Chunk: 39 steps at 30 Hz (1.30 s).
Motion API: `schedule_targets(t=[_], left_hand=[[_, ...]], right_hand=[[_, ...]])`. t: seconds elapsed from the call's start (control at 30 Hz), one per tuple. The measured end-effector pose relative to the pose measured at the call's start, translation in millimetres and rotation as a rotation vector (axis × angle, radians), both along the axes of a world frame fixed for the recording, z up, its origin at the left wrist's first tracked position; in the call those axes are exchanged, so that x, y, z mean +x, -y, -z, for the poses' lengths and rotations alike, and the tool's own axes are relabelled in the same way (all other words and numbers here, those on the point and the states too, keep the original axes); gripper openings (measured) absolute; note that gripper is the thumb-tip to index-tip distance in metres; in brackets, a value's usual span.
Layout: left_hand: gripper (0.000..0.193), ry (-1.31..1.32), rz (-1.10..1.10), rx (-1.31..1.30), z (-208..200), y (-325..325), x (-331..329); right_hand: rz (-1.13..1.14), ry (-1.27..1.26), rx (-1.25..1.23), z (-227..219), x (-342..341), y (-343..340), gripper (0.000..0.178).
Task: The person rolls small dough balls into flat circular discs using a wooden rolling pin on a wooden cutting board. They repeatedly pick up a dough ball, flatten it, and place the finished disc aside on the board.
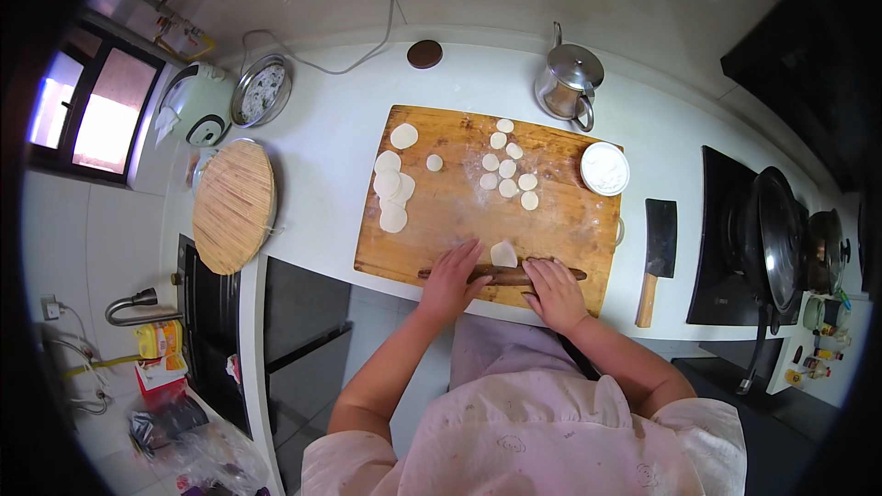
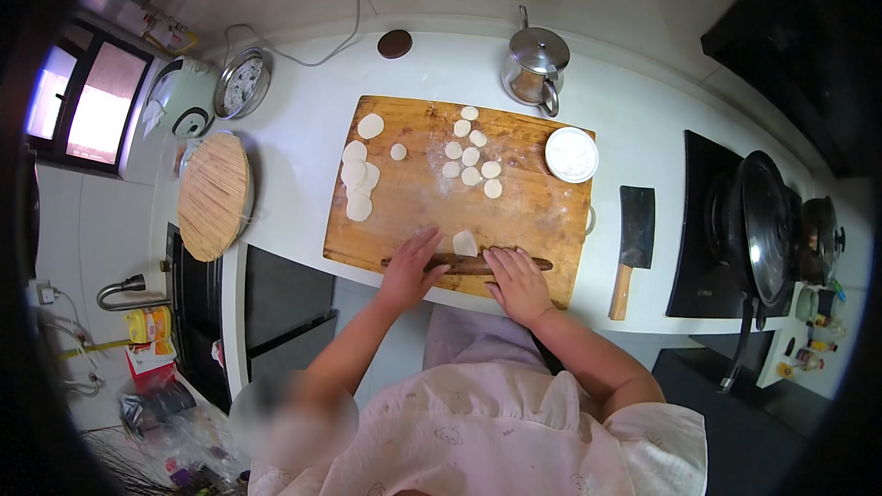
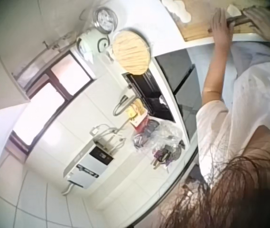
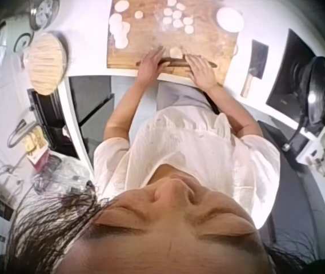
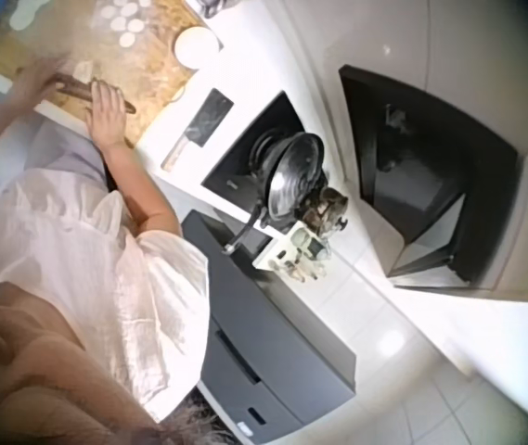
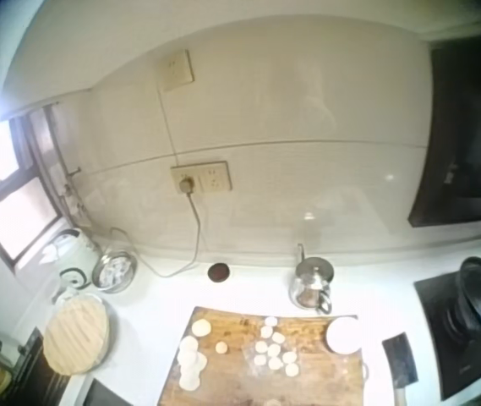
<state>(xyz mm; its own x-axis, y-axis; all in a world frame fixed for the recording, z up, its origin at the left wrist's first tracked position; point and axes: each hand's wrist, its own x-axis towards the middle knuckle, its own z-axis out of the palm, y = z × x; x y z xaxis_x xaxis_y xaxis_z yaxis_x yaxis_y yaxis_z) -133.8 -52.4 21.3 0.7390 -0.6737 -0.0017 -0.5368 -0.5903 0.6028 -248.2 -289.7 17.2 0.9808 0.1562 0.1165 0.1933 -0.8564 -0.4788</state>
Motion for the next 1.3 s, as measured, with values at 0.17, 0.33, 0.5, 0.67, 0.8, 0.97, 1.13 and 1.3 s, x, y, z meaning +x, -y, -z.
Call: schedule_targets(t=[0.17,0.33,0.5,0.67,0.8,0.97,1.13,1.3], left_hand=[[0.050,-0.034,-0.055,-0.038,16,41,42],[0.024,-0.023,-0.027,0.058,16,64,53],[0.015,-0.028,-0.016,0.031,19,63,45],[0.014,-0.188,-0.097,-0.207,37,47,44],[0.017,-0.352,-0.405,-0.430,37,19,60],[0.027,0.136,-0.717,-0.299,38,-28,119],[0.052,0.122,-0.375,0.116,16,-6,135],[0.065,0.098,-0.288,0.365,35,28,147]], right_hand=[[0.041,0.015,-0.001,0,2,-3,0.050],[0.066,-0.001,0.054,-2,-10,1,0.039],[0.079,-0.002,0.062,0,-16,18,0.039],[0.070,-0.023,0.053,-5,-11,33,0.042],[0.049,-0.045,0.048,-5,-10,33,0.045],[0.044,-0.051,0.071,-3,-9,31,0.048],[0.045,-0.058,0.085,-2,-7,32,0.050],[0.053,-0.072,0.075,-4,-8,31,0.051]])
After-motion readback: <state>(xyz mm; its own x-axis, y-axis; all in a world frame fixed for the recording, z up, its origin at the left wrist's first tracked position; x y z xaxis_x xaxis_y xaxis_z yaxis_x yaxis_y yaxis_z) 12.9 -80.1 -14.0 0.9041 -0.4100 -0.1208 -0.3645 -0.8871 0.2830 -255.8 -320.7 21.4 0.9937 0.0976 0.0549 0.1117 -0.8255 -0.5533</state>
